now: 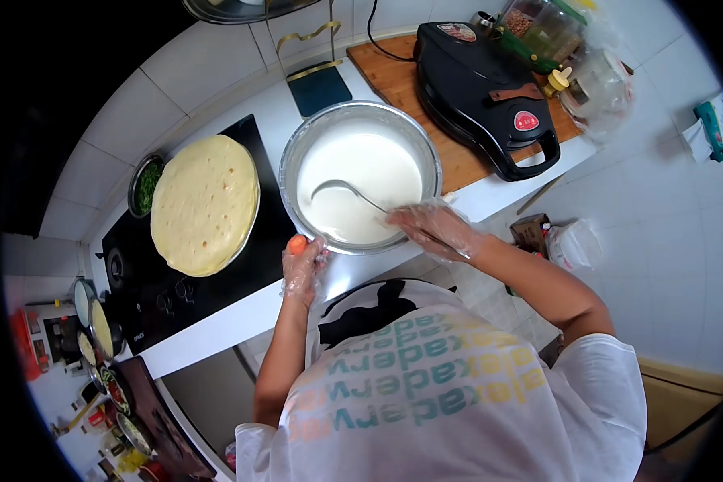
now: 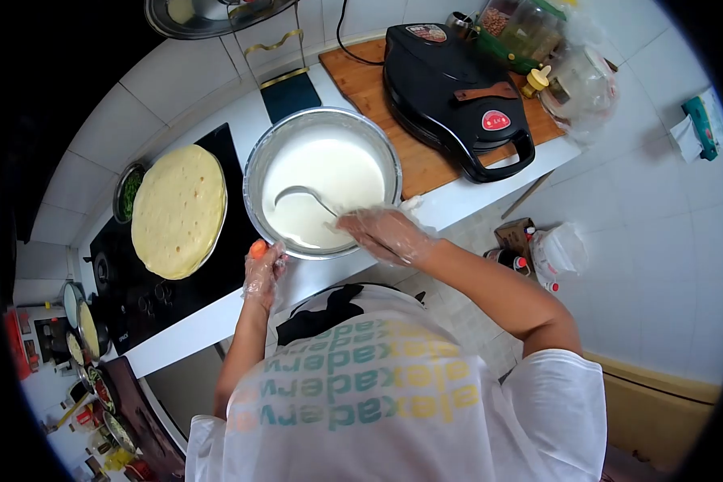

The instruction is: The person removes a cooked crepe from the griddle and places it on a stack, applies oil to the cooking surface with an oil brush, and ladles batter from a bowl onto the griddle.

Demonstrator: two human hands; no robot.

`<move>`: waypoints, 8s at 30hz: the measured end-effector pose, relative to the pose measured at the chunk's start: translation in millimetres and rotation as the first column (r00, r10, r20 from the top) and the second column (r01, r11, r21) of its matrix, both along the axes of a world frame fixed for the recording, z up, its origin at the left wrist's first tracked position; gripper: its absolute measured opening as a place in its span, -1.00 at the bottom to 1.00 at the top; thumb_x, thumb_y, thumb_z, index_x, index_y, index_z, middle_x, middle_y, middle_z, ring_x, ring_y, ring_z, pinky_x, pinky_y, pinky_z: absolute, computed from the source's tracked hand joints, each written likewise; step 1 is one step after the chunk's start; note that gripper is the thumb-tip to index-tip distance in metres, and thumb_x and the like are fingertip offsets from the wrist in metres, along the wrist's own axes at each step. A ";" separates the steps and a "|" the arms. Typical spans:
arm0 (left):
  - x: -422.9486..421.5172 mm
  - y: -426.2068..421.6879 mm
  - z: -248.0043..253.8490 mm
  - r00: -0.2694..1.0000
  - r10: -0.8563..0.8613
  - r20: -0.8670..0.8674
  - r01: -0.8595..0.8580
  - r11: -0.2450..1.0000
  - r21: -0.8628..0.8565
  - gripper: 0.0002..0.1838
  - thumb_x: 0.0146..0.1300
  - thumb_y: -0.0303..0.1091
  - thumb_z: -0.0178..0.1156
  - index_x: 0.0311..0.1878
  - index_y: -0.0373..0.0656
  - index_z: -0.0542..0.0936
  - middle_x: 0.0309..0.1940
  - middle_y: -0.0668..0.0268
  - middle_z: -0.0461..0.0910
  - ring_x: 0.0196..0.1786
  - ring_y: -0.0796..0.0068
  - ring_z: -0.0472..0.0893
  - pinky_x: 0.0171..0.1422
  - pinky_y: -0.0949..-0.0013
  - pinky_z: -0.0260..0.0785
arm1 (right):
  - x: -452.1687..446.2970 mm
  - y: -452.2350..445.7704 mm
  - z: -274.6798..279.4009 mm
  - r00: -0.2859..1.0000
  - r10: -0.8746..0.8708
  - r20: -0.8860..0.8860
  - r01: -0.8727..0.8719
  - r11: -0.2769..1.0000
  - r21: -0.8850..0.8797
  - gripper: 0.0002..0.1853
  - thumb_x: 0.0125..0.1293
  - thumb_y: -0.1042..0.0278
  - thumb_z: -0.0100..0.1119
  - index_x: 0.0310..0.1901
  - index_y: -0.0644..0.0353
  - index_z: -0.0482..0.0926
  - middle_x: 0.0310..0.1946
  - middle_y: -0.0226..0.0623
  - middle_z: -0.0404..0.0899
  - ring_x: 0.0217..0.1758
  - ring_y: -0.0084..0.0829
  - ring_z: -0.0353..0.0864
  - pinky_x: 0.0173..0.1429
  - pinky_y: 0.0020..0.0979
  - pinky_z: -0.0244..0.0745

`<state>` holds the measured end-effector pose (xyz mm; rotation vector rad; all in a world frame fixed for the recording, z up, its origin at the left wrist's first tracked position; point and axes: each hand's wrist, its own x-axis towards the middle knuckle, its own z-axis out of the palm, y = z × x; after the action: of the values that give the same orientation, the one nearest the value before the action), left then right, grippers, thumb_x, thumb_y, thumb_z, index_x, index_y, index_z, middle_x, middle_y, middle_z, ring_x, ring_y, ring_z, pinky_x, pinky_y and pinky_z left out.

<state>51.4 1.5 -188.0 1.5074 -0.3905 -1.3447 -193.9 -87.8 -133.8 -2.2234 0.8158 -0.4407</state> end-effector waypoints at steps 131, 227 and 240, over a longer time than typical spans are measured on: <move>-21.0 13.1 3.6 0.988 0.128 -0.084 -0.135 0.987 -0.083 -0.84 0.04 -0.47 0.20 -0.35 -0.13 0.40 -0.46 0.40 0.44 -0.45 0.59 0.49 -0.36 0.54 0.44 | -9.8 -1.8 41.0 1.000 -0.001 -0.016 0.003 0.992 0.127 -0.81 0.21 0.49 0.01 -0.13 0.19 0.49 -0.36 -0.16 0.51 -0.36 -0.26 0.50 -0.24 -0.38 0.43; -13.1 11.5 4.6 0.989 0.066 -0.133 -0.076 0.995 -0.071 -0.85 0.05 -0.50 0.17 -0.30 -0.16 0.43 -0.42 0.39 0.47 -0.38 0.58 0.50 -0.29 0.51 0.47 | 36.1 10.4 54.9 0.895 0.294 -0.335 -0.421 0.804 -0.421 -0.74 0.14 0.45 -0.01 -0.09 0.15 0.44 -0.29 -0.18 0.47 -0.44 -0.26 0.58 -0.45 -0.34 0.50; -11.2 11.6 2.0 0.994 0.043 -0.105 -0.049 0.997 -0.059 -0.79 0.04 -0.47 0.22 -0.27 -0.18 0.39 -0.39 0.35 0.44 -0.36 0.52 0.51 -0.26 0.46 0.49 | 38.9 -30.7 44.0 0.914 -0.218 0.343 0.272 0.955 -0.116 -0.80 0.22 0.59 -0.05 -0.12 0.32 0.46 -0.26 -0.17 0.53 -0.20 -0.41 0.57 -0.07 -0.50 0.44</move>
<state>40.2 13.1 -186.0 1.3822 -0.3267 -1.3566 -155.0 -118.5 -89.8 -2.1159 0.9072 -1.0023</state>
